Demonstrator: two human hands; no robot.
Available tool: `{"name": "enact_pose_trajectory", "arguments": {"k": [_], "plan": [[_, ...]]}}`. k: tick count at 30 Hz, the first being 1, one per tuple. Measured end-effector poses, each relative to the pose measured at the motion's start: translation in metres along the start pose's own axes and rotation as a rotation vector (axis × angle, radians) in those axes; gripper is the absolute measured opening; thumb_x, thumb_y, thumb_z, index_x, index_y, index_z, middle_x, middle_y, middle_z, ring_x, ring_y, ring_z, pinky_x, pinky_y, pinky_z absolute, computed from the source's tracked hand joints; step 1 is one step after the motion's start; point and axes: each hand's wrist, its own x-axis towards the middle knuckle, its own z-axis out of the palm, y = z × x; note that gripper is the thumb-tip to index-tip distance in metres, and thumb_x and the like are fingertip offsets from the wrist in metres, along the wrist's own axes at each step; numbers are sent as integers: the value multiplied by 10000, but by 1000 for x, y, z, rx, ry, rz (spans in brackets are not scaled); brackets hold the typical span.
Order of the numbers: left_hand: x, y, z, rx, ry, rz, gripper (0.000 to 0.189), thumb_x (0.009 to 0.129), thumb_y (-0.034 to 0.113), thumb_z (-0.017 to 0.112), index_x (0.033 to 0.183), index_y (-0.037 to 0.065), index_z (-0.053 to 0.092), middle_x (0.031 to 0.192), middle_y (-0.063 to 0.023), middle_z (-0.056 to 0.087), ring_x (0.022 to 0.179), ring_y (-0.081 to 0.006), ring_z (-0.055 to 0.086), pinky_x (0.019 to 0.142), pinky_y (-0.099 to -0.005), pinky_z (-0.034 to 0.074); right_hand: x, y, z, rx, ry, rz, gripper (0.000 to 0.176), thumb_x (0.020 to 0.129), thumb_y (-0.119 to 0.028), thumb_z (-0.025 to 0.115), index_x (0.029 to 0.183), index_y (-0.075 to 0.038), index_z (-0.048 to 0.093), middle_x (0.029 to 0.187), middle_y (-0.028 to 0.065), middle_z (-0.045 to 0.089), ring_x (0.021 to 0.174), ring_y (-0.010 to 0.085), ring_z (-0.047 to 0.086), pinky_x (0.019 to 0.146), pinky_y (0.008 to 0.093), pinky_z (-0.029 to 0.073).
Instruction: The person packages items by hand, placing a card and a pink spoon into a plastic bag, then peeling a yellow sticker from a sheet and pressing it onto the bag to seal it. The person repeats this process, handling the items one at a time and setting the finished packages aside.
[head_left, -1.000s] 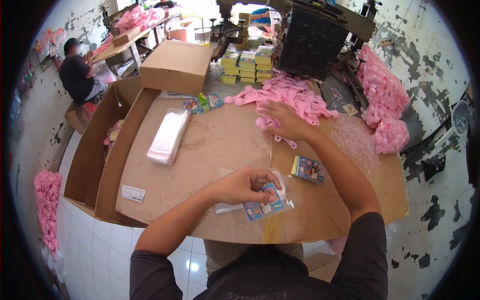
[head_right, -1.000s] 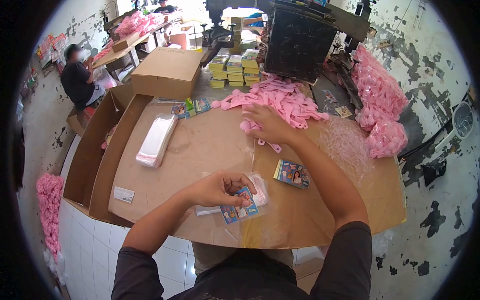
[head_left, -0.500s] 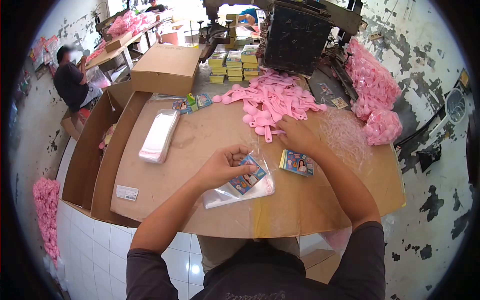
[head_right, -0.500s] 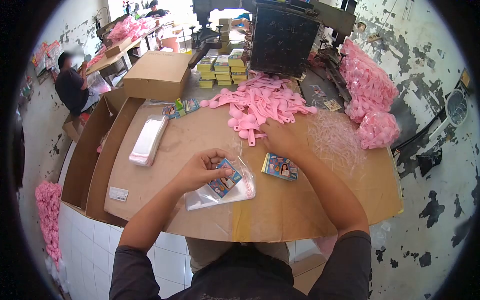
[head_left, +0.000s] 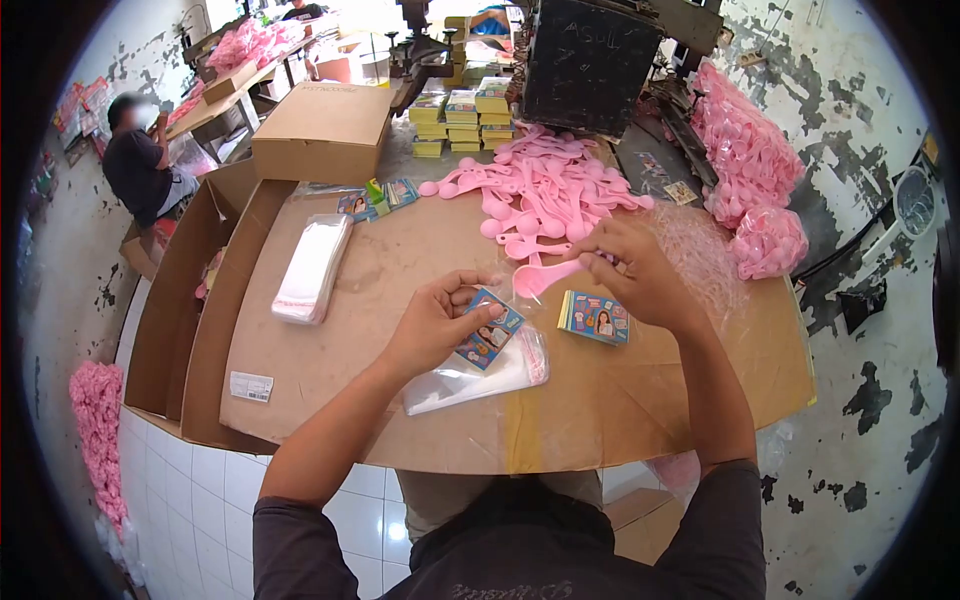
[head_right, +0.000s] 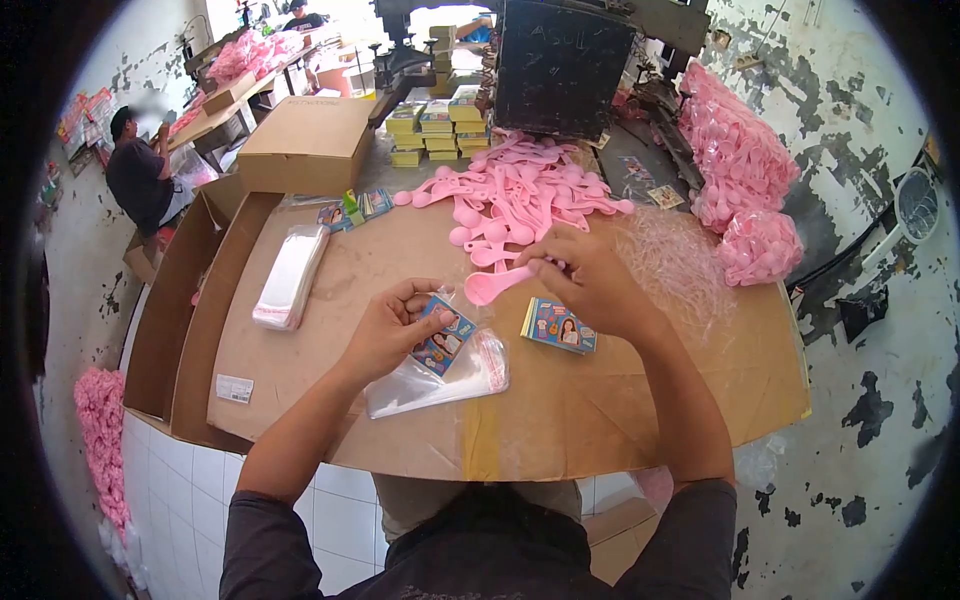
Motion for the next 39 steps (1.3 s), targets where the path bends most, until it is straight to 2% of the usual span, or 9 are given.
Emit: {"name": "enact_pose_trajectory", "arguments": {"k": [9,12,15,24,27,30,33,36,39], "plan": [[-1,-2,0,20,-61,-35,332,989,76,688,1292,-45,626,1071,-92,755,917,-89,707,773,-230,594,-1,2,12,43,-13,-156,166,942,-48,642,1078,-27,734,925,78,640,857,177,611,774,336,491],[-3,2,2,35,-51,-79,340,993,76,683,1301,-52,625,1063,-92,758,926,-85,703,778,-229,589,-2,1,19,207,-16,27,224,946,-22,661,1169,-6,665,960,66,659,856,133,639,755,295,512],[-3,2,4,25,-59,-56,342,993,76,682,1303,-55,622,1060,-94,758,922,-84,703,774,-229,587,1,-7,32,694,195,67,280,951,-8,686,1210,8,580,982,67,676,848,111,674,721,249,526],[-5,1,7,96,-85,-54,356,996,81,681,1318,-55,618,1064,-97,758,925,-83,702,772,-239,587,2,-1,36,681,267,115,266,947,-26,723,1149,9,553,975,87,698,868,134,709,714,235,541],[-3,-7,7,59,-87,19,352,997,86,682,1316,-52,622,1055,-90,759,915,-79,701,755,-235,583,2,3,48,738,274,17,275,940,-13,726,1154,10,555,974,98,704,872,126,703,712,229,536],[-6,3,8,118,-92,-35,347,1010,116,671,1312,-49,624,1064,-74,754,906,-72,693,751,-232,574,0,-9,49,527,390,-29,237,932,14,724,1118,-2,578,973,96,708,861,113,698,711,223,528],[-8,10,10,85,-99,-66,342,1027,158,655,1312,-29,628,1073,-62,747,896,-62,682,757,-234,567,-8,-5,62,498,315,-28,210,946,-14,712,1126,-5,604,949,72,715,901,129,698,762,269,536],[-5,-1,5,-27,-144,-9,329,1040,175,635,1317,-2,629,1077,-57,742,899,-48,672,765,-222,554,-8,-4,61,215,72,-254,204,976,-49,671,1173,-13,628,1054,74,706,1042,170,672,866,326,522],[-7,7,2,-63,-178,-75,323,1042,154,632,1310,-25,616,1112,-63,735,1002,-78,676,856,-238,553,-5,-6,54,464,32,-112,221,977,-48,632,1195,-20,652,1202,98,667,1171,205,614,959,365,488]]}}
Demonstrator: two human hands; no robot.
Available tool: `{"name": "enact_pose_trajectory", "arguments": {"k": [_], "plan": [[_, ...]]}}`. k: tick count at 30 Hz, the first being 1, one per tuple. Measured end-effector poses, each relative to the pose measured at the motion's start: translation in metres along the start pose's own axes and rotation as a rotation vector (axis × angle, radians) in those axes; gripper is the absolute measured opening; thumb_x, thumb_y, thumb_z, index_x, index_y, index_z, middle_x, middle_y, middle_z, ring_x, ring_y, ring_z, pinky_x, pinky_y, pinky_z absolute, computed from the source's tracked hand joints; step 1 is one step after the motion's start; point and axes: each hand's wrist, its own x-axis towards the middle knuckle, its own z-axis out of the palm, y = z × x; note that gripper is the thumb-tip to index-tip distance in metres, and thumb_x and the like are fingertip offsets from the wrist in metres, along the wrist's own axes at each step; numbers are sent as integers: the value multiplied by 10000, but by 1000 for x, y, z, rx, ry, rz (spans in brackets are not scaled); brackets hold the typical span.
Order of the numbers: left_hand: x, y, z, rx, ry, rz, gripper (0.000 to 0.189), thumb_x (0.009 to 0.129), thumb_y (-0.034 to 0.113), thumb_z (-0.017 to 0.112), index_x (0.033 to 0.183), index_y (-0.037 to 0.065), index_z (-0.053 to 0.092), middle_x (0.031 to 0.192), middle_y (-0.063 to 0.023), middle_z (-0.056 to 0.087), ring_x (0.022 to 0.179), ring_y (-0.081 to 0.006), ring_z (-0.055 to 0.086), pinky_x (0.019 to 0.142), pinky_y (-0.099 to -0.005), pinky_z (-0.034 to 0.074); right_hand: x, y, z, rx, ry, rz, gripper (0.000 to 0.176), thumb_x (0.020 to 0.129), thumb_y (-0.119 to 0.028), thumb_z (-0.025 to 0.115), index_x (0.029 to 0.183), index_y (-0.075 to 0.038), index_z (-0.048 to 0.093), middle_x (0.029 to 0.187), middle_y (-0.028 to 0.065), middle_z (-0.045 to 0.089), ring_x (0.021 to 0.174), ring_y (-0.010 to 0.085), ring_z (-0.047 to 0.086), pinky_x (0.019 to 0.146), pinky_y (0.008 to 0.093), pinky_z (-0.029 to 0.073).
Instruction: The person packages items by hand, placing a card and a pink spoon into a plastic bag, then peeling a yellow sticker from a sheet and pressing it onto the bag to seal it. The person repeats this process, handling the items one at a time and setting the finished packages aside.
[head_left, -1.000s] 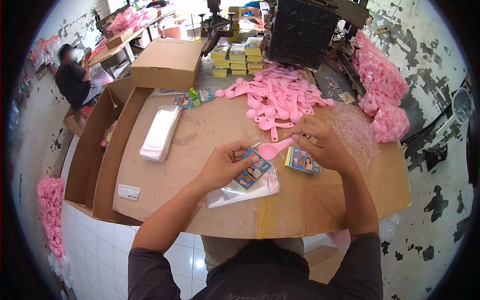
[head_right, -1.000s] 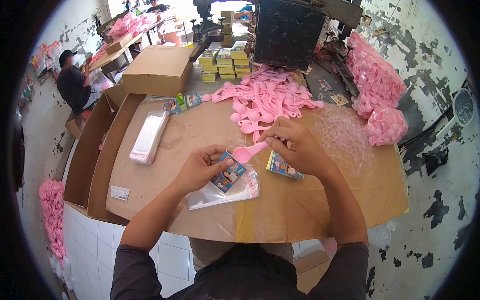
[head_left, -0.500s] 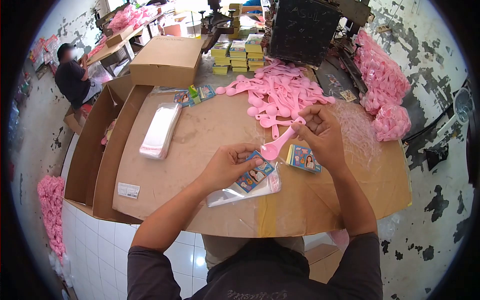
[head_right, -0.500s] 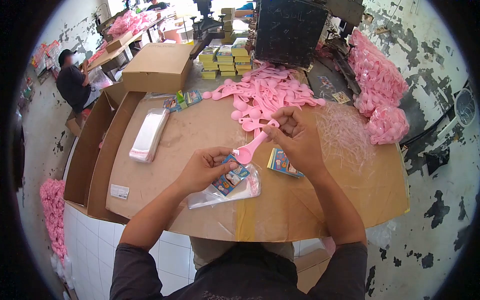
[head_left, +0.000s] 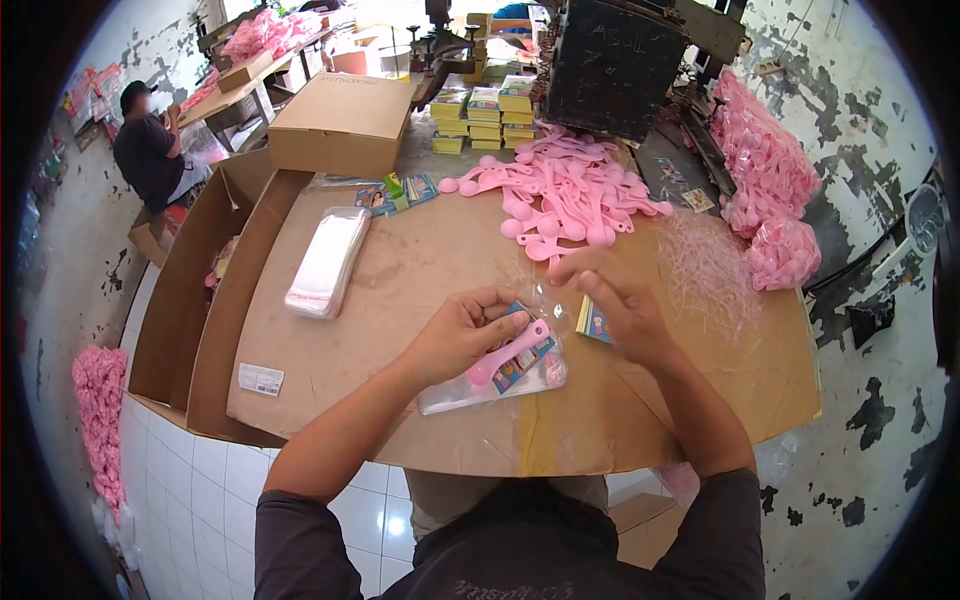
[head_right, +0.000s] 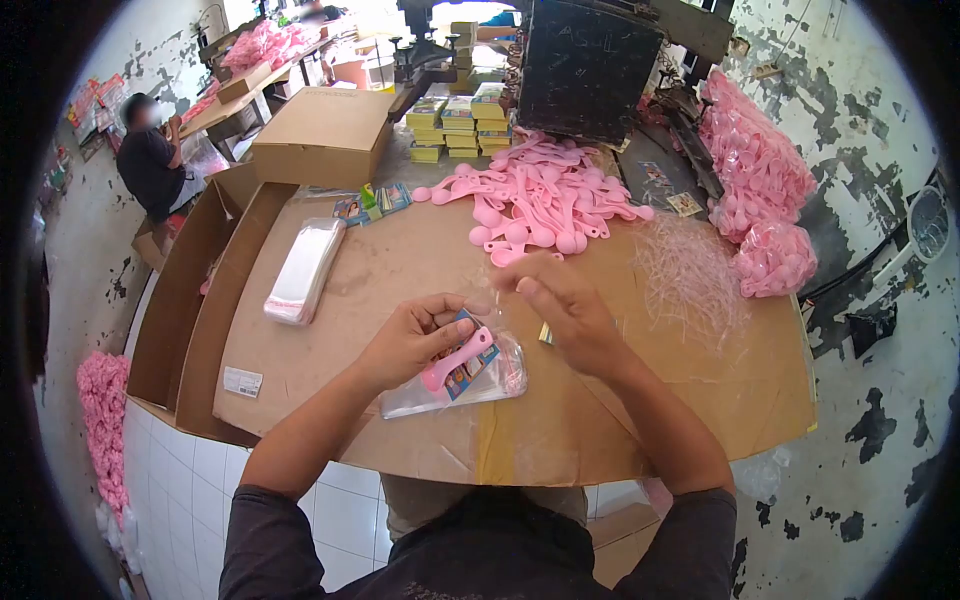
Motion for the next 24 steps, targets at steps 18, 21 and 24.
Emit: {"name": "enact_pose_trajectory", "arguments": {"k": [18,21,24], "plan": [[-13,15,15,472,46,553,443,964,52,650,1389,-9,543,1378,-113,626,1326,-210,568,1147,-388,414,26,-92,2,-751,-20,-184,123,851,-90,751,932,-24,686,861,86,658,773,232,672,703,363,529],[-11,6,18,594,188,512,376,980,57,648,1340,-23,575,1272,-119,693,1260,-215,627,1085,-373,468,25,-95,5,-600,-18,-104,132,861,-82,748,944,-13,672,827,103,642,690,234,656,639,357,522],[-8,10,23,397,168,556,330,1001,73,636,1312,-31,596,1150,-111,740,1115,-189,694,979,-331,525,23,-91,9,-543,-29,-103,125,869,-70,748,940,-10,665,819,105,638,679,225,654,639,358,523]]}}
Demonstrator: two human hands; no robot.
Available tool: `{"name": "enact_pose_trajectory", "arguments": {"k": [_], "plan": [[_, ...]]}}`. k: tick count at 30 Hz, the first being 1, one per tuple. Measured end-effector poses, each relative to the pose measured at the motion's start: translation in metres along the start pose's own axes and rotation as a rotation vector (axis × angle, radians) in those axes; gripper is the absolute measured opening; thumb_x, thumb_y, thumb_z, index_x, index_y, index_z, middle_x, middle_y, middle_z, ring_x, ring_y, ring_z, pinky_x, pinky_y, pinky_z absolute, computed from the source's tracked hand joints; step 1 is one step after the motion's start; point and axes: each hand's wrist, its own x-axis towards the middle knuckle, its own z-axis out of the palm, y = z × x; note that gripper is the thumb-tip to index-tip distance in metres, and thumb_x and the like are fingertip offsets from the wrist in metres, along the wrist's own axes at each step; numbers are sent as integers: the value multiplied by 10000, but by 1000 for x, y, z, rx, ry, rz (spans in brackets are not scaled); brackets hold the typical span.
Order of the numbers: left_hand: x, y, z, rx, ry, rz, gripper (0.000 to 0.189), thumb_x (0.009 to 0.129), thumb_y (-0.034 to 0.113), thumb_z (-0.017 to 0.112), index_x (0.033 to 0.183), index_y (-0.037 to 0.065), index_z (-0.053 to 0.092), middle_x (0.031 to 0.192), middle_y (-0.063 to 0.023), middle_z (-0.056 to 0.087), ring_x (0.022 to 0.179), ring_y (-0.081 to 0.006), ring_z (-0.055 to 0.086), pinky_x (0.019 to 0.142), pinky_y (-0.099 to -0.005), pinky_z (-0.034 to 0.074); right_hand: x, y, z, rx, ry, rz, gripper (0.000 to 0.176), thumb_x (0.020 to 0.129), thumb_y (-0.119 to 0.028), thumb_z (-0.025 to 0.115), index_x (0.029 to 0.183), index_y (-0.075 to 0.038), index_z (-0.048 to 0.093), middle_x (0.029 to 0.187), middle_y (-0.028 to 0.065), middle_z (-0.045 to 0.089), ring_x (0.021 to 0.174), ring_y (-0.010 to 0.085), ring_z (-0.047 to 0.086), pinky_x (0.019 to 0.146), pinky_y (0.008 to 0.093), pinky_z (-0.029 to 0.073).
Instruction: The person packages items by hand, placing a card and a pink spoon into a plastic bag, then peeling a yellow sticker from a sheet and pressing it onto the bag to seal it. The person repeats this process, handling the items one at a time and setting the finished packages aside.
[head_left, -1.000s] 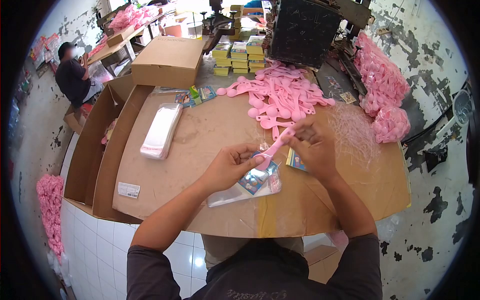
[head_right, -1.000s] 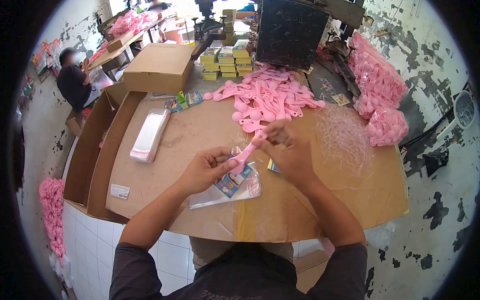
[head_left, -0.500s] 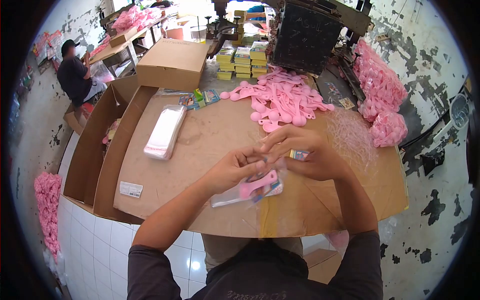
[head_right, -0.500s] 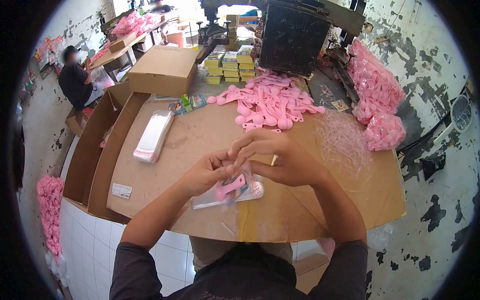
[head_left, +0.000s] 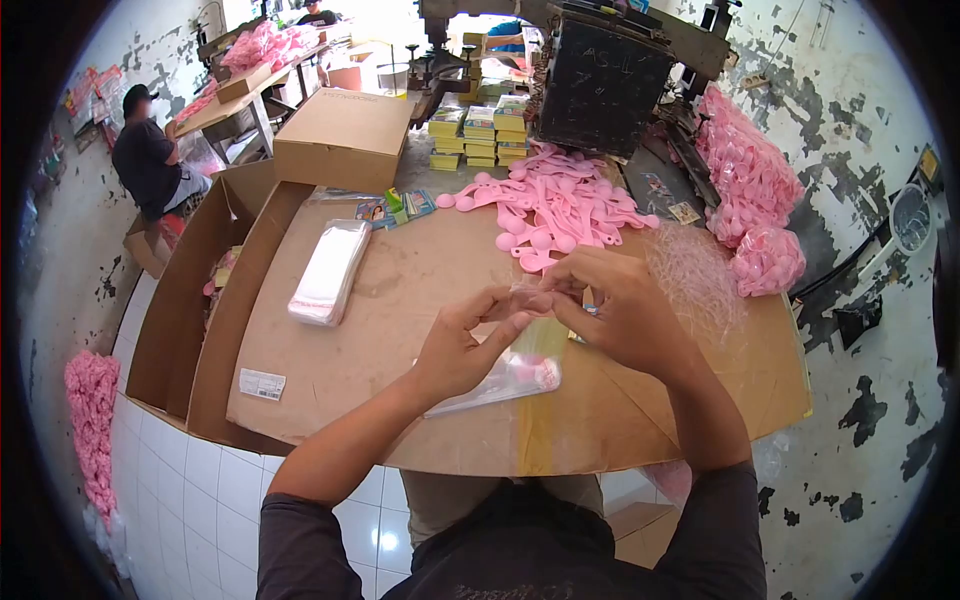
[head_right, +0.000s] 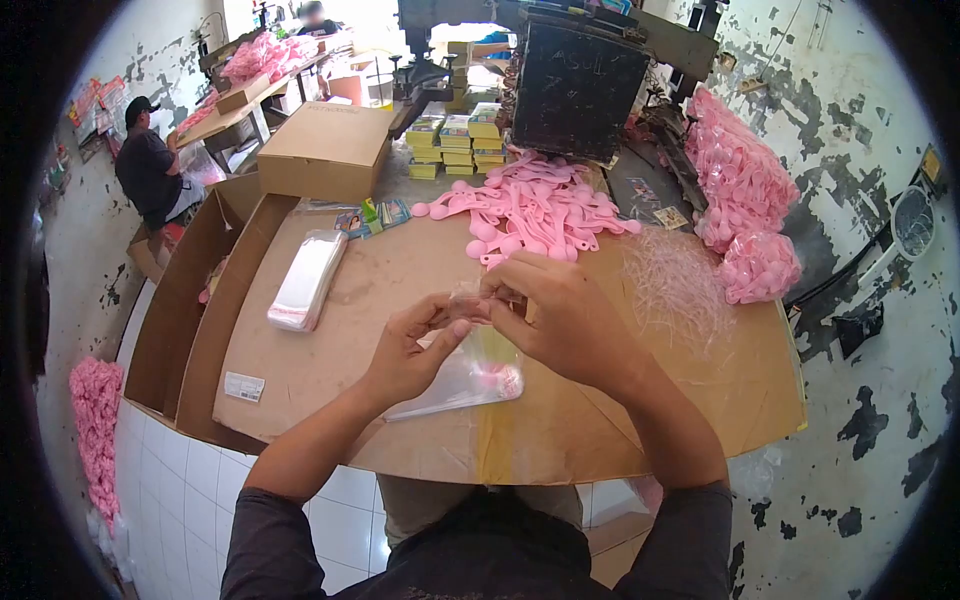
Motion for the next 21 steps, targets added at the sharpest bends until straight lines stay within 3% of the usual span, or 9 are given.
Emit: {"name": "enact_pose_trajectory", "arguments": {"k": [6,15,18,21], "plan": [[-3,7,1,-213,21,-260,280,1034,81,609,1292,-29,612,1152,-75,730,1011,-90,663,875,-261,538,-4,7,12,72,63,21,137,868,-66,764,937,-6,661,785,85,634,656,174,636,597,298,493],[-5,3,4,-213,121,-269,269,1021,60,619,1272,-32,635,1037,-84,747,928,-98,687,844,-261,556,-5,12,20,171,81,22,128,882,-87,773,954,-17,694,786,53,667,620,96,602,546,252,449],[-4,17,3,-168,66,-260,266,1021,48,611,1270,-39,636,1028,-107,758,926,-129,712,832,-275,573,-6,10,22,219,127,68,119,885,-76,766,957,-12,696,790,47,665,631,85,588,554,238,445],[-5,8,8,-238,96,-201,271,1039,78,599,1282,-36,634,1013,-112,757,949,-104,693,843,-259,562,-5,14,19,238,158,141,119,892,-67,757,972,-8,692,777,40,664,638,71,581,555,228,442]]}}
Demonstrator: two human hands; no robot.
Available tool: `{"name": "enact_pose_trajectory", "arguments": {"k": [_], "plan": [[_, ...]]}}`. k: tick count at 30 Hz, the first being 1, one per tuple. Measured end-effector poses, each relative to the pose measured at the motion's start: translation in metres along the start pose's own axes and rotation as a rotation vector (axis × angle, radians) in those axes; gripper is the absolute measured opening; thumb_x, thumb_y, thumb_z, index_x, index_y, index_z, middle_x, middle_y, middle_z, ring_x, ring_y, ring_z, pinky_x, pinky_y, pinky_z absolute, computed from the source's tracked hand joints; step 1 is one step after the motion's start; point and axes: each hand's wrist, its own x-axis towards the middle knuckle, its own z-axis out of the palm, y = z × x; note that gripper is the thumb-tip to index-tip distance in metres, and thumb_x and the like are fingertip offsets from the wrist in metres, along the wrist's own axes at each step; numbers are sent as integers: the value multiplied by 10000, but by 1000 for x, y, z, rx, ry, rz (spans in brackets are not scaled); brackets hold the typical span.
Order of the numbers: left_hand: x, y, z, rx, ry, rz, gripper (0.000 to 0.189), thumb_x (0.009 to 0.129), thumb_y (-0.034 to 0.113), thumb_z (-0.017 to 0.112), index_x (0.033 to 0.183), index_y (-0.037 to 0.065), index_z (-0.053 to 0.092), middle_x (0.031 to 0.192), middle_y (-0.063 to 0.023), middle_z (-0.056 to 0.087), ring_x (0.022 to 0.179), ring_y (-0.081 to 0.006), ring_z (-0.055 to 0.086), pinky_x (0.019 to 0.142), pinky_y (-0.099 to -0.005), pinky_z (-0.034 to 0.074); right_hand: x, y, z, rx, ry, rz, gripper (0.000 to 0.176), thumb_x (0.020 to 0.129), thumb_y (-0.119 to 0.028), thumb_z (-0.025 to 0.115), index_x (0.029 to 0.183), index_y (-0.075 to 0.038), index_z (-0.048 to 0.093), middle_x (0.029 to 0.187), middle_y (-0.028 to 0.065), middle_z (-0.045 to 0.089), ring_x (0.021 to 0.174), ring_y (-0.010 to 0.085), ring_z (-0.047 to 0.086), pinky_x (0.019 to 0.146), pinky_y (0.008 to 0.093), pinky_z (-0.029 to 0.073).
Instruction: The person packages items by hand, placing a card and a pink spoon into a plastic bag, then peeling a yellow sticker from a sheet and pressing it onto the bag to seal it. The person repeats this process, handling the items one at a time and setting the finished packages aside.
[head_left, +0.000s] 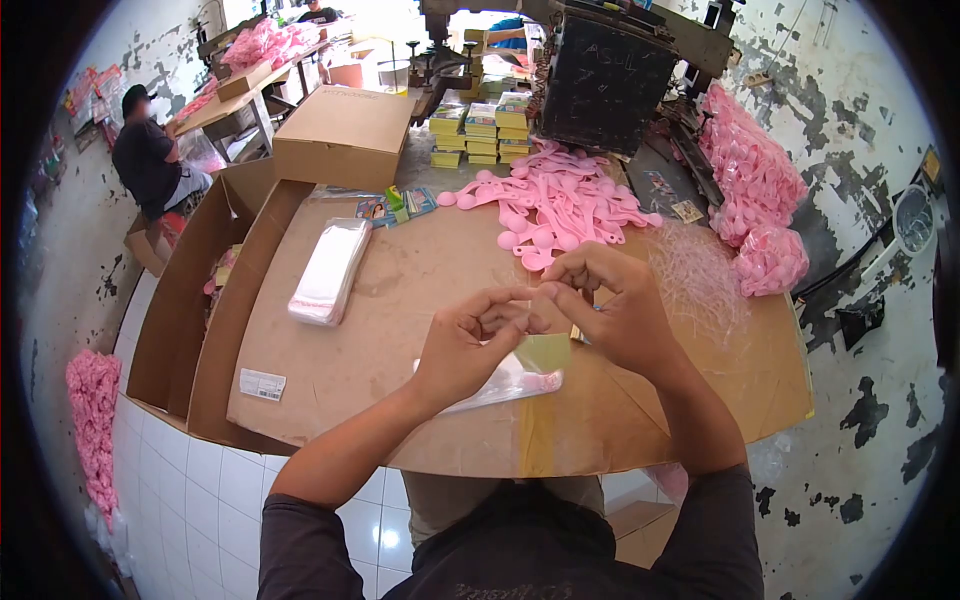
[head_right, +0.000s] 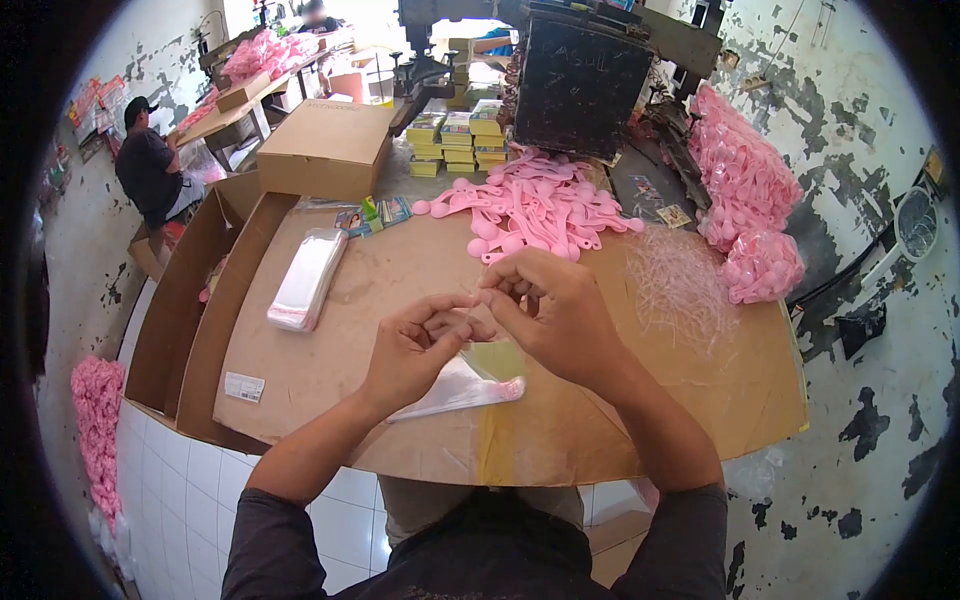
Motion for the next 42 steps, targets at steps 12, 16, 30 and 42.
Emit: {"name": "enact_pose_trajectory", "arguments": {"k": [12,16,30,42], "plan": [[-3,-9,-5,449,48,167,291,1012,45,628,1276,-77,631,963,-146,768,875,-168,748,769,-281,598,-4,-2,14,-686,65,-584,226,780,-152,774,952,-53,665,1044,68,628,1080,257,606,909,403,455],[-4,-6,-4,613,8,248,345,968,29,674,1294,-72,624,917,-142,769,810,-172,760,720,-295,606,-4,3,14,-844,26,-665,218,799,-186,727,943,-39,657,1027,78,623,1051,258,609,889,392,457],[3,-3,-10,183,-17,24,348,1073,89,533,1398,-34,539,1043,-135,763,949,-128,712,815,-265,566,-25,91,-138,609,-174,383,99,973,-68,581,1055,-12,581,792,31,587,719,143,580,670,300,466],[5,-10,-4,173,34,18,380,1072,104,543,1426,-31,510,1095,-154,752,935,-118,708,794,-257,567,-55,107,-105,-437,123,233,389,929,-100,682,1311,-42,636,1071,138,707,972,250,675,873,372,520]]}}
